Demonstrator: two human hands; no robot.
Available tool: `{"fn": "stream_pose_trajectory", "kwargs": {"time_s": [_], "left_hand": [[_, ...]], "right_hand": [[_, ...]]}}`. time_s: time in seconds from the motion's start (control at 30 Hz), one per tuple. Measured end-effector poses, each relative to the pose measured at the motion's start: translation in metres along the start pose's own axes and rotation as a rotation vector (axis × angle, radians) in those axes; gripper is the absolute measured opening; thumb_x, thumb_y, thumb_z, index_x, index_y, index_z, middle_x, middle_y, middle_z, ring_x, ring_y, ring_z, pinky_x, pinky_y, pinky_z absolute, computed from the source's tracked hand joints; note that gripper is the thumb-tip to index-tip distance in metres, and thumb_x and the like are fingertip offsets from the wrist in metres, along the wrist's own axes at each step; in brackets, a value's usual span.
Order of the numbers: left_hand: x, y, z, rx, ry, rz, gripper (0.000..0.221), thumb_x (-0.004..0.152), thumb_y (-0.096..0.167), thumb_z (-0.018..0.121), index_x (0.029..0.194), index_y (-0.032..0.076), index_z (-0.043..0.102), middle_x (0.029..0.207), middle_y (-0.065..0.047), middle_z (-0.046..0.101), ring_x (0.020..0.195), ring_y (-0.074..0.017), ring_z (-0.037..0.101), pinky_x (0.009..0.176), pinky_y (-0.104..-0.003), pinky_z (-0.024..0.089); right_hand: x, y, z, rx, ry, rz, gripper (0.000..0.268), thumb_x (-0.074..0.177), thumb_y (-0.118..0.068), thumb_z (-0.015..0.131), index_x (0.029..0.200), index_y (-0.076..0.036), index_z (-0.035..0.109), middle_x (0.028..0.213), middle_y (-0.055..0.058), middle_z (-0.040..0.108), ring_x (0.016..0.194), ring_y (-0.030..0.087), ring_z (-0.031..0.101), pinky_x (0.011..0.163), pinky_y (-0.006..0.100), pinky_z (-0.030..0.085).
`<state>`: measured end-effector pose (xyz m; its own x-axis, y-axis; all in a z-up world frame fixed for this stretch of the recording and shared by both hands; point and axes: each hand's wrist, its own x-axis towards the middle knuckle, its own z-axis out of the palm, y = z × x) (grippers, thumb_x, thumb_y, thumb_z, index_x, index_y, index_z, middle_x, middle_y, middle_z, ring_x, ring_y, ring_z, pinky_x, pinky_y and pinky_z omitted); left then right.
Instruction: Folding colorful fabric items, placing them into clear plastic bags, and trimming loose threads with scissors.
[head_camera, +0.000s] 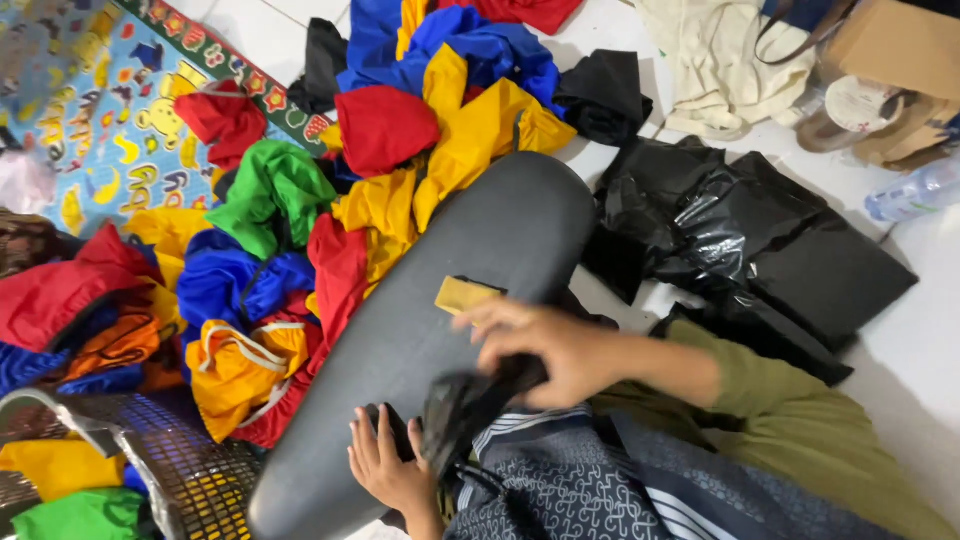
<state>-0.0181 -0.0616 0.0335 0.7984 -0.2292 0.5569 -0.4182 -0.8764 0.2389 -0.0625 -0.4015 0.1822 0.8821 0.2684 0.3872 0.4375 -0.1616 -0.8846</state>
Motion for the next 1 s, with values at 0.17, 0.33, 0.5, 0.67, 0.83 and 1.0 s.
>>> {"fn": "stream_pose_trajectory", "kwargs": {"time_s": [0.17,0.33,0.5,0.67,0.83,1.0], "left_hand": [[-0.004,0.004,0.002,0.07,0.062,-0.025,0.035,0.098,0.028,0.064,0.126,0.01,0.074,0.14,-0.011,0.069,0.135,-0.031,0.062,0.114,-0.045,0.043],[-0.003,0.005,0.001,0.06,0.08,-0.008,0.032,0.097,0.026,0.063,0.123,0.01,0.075,0.134,-0.009,0.072,0.13,-0.0295,0.065,0.113,-0.043,0.043],[-0.005,0.0,0.002,0.049,0.092,0.0,0.034,0.097,0.028,0.064,0.124,0.011,0.074,0.134,-0.007,0.071,0.131,-0.0284,0.064,0.113,-0.043,0.043],[-0.002,0.002,-0.005,0.047,0.061,-0.007,0.036,0.095,0.028,0.064,0.128,0.014,0.072,0.139,-0.006,0.068,0.134,-0.0291,0.061,0.115,-0.044,0.041],[0.0,-0.003,-0.011,0.005,-0.102,-0.021,0.04,0.095,0.032,0.064,0.131,0.014,0.068,0.142,-0.005,0.065,0.136,-0.0301,0.056,0.114,-0.046,0.039],[0.057,-0.027,-0.024,-0.072,-0.115,0.051,0.019,0.091,0.024,0.074,0.106,0.012,0.078,0.108,-0.005,0.076,0.101,-0.0271,0.071,0.087,-0.039,0.055]], "right_hand": [[-0.016,-0.033,-0.073,-0.336,0.488,-0.191,0.041,0.095,-0.045,0.061,0.102,-0.006,0.053,0.12,0.019,0.07,0.111,0.034,0.071,0.098,0.045,0.056],[-0.047,0.028,-0.123,-1.506,0.957,0.01,0.031,0.067,0.011,0.067,0.094,0.001,0.057,0.114,0.019,0.077,0.097,0.033,0.061,0.083,0.038,0.048],[-0.126,0.182,-0.119,-1.75,0.773,0.368,0.033,0.071,-0.003,0.079,0.091,-0.022,0.061,0.114,0.0,0.068,0.101,0.028,0.056,0.076,0.038,0.037],[-0.144,0.226,-0.126,-0.894,-0.11,1.353,0.029,0.097,-0.016,0.059,0.113,-0.028,0.079,0.178,0.002,0.013,0.165,0.03,0.008,0.12,0.058,0.03],[-0.085,0.145,-0.144,-1.092,0.327,1.008,0.025,0.103,-0.017,0.052,0.118,-0.022,0.072,0.107,0.01,0.076,0.102,0.038,0.069,0.07,0.054,0.055],[0.024,0.083,-0.074,-0.96,0.334,0.247,0.019,0.096,-0.013,0.063,0.112,-0.015,0.075,0.117,0.006,0.076,0.11,0.032,0.07,0.09,0.045,0.054]]}}
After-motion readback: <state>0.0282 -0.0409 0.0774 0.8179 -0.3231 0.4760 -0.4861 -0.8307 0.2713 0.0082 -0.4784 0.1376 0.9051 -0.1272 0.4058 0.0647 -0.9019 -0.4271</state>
